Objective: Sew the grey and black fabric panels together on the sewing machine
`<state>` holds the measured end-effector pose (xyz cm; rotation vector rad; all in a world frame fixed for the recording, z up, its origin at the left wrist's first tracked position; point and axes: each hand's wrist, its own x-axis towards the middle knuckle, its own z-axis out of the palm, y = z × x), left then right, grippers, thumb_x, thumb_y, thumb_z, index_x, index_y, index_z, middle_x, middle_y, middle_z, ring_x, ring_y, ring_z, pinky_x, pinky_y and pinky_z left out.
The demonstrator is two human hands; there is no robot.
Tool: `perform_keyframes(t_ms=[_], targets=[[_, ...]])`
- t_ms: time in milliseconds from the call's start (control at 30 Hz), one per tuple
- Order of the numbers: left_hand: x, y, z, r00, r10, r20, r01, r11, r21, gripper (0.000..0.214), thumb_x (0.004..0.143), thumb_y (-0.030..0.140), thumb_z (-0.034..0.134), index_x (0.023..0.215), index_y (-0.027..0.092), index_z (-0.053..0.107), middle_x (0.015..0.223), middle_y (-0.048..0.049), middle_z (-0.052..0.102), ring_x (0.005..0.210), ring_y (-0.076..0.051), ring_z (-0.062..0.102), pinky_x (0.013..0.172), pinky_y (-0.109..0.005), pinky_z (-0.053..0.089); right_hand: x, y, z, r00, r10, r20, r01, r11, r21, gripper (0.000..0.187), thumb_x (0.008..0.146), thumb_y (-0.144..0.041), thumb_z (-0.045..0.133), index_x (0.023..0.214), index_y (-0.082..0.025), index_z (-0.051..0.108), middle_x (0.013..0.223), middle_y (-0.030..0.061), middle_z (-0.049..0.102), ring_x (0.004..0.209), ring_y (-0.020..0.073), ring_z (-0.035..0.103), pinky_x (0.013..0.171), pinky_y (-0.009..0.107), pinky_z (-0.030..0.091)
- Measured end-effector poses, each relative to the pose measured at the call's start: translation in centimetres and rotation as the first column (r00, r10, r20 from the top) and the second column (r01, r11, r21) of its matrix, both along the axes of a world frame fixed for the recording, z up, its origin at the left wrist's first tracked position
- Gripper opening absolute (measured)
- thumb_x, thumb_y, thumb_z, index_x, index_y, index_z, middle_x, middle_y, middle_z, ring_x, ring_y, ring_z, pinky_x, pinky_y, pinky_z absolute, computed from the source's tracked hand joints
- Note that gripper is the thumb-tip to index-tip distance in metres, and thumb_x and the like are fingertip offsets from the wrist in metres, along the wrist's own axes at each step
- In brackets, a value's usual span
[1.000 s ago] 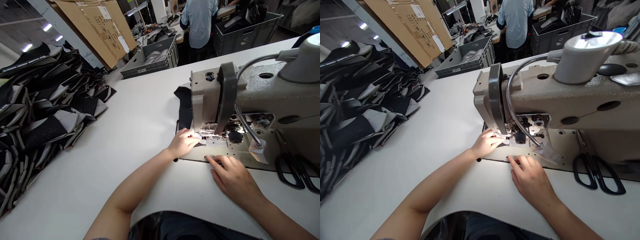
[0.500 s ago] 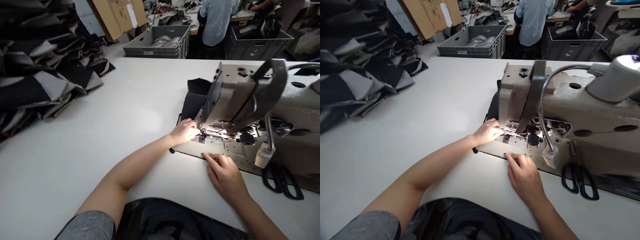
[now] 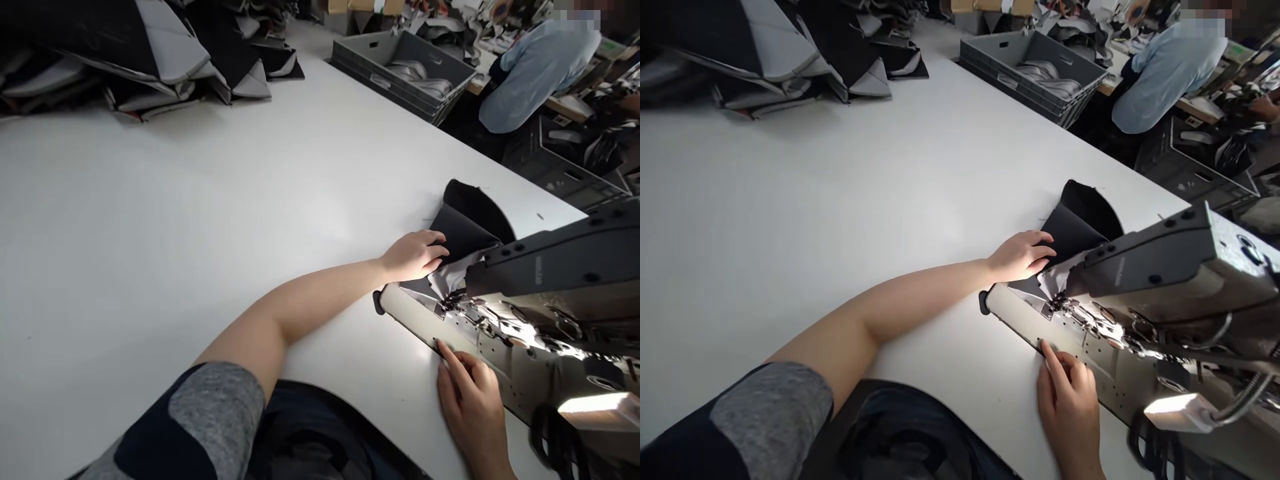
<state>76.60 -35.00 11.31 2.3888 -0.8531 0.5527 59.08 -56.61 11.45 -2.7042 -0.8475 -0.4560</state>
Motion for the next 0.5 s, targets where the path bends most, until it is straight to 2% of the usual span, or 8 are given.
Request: perform_keyframes(t_ms=[100, 167, 233, 300, 400, 467, 500], targets=[[2.6, 0.1, 0.5, 0.997, -0.079, 0.011, 0.076, 0.983, 0.168, 0.039, 0.095, 0.027, 0.041, 0.131, 0.015, 0.052, 0.147, -0.009, 0.036, 0.137, -0.02, 0.028, 0.112, -0.038, 0.028, -0.1, 0.1, -0.1, 1.0, 0.002, 0.018, -0.002, 1.0, -0.01, 0.043, 0.092, -0.02, 0.047, 0.134, -0.026, 0.046, 0.096, 0.0095, 0.052, 0.08, 0.0241, 0.052, 0.071, 0.041, 0.046], [4.2, -0.4, 0.7, 0.989, -0.115, -0.093, 0.138, 0.943, 0.303, 0.052, 0.094, 0.036, 0.043, 0.142, 0.015, 0.038, 0.153, -0.0069, 0.025, 0.142, -0.023, 0.017, 0.116, -0.042, 0.02, 0.0, 0.1, -0.2, 1.0, 0.003, 0.03, -0.002, 1.0, -0.009, 0.042, 0.092, -0.022, 0.047, 0.134, -0.026, 0.046, 0.096, 0.0097, 0.052, 0.081, 0.0246, 0.053, 0.07, 0.04, 0.047], [5.4, -1.2, 1.0, 0.968, -0.057, -0.243, 0.15, 0.91, 0.387, 0.062, 0.094, 0.047, 0.039, 0.147, 0.016, 0.028, 0.154, -0.0045, 0.022, 0.143, -0.027, 0.013, 0.117, -0.048, 0.014, 0.0, 0.2, -0.2, 0.999, 0.002, 0.05, -0.002, 1.0, -0.001, 0.039, 0.092, -0.023, 0.046, 0.132, -0.026, 0.048, 0.095, 0.0094, 0.053, 0.082, 0.0245, 0.054, 0.068, 0.039, 0.049], [5.9, -1.7, 1.3, 0.946, 0.017, -0.325, 0.132, 0.892, 0.432, 0.064, 0.093, 0.052, 0.036, 0.147, 0.018, 0.027, 0.153, -0.0026, 0.024, 0.142, -0.028, 0.014, 0.117, -0.051, 0.01, 0.0, 0.2, -0.3, 0.998, -0.008, 0.068, 0.008, 1.0, 0.01, 0.038, 0.093, -0.024, 0.046, 0.13, -0.025, 0.05, 0.095, 0.0088, 0.053, 0.082, 0.0239, 0.055, 0.067, 0.037, 0.05], [4.7, -1.3, 2.0, 0.944, 0.149, -0.293, 0.011, 0.877, 0.48, 0.064, 0.091, 0.051, 0.041, 0.144, 0.017, 0.035, 0.15, -0.0052, 0.03, 0.142, -0.028, 0.016, 0.118, -0.048, 0.006, 0.0, 0.1, -0.6, 0.998, -0.029, 0.058, 0.027, 0.999, 0.034, 0.036, 0.092, -0.025, 0.046, 0.128, -0.024, 0.052, 0.094, 0.0079, 0.055, 0.083, 0.0234, 0.056, 0.068, 0.036, 0.051], [1.7, -0.2, 2.3, 0.932, 0.274, -0.239, -0.111, 0.841, 0.529, 0.065, 0.09, 0.049, 0.044, 0.142, 0.011, 0.037, 0.148, -0.011, 0.033, 0.141, -0.029, 0.02, 0.118, -0.046, 0.009, 0.0, -0.2, -0.8, 0.998, -0.032, 0.055, 0.029, 0.998, 0.048, 0.034, 0.092, -0.026, 0.046, 0.125, -0.023, 0.055, 0.094, 0.0082, 0.055, 0.083, 0.0237, 0.057, 0.068, 0.036, 0.05], [-0.5, 0.6, 2.3, 0.924, 0.321, -0.207, -0.158, 0.814, 0.559, 0.066, 0.09, 0.048, 0.044, 0.142, 0.007, 0.038, 0.147, -0.0143, 0.034, 0.14, -0.031, 0.023, 0.116, -0.046, 0.013, 0.0, -0.4, -0.9, 0.998, -0.029, 0.055, 0.026, 0.998, 0.052, 0.034, 0.092, -0.027, 0.046, 0.124, -0.022, 0.056, 0.094, 0.0085, 0.056, 0.083, 0.0237, 0.056, 0.068, 0.037, 0.05]])
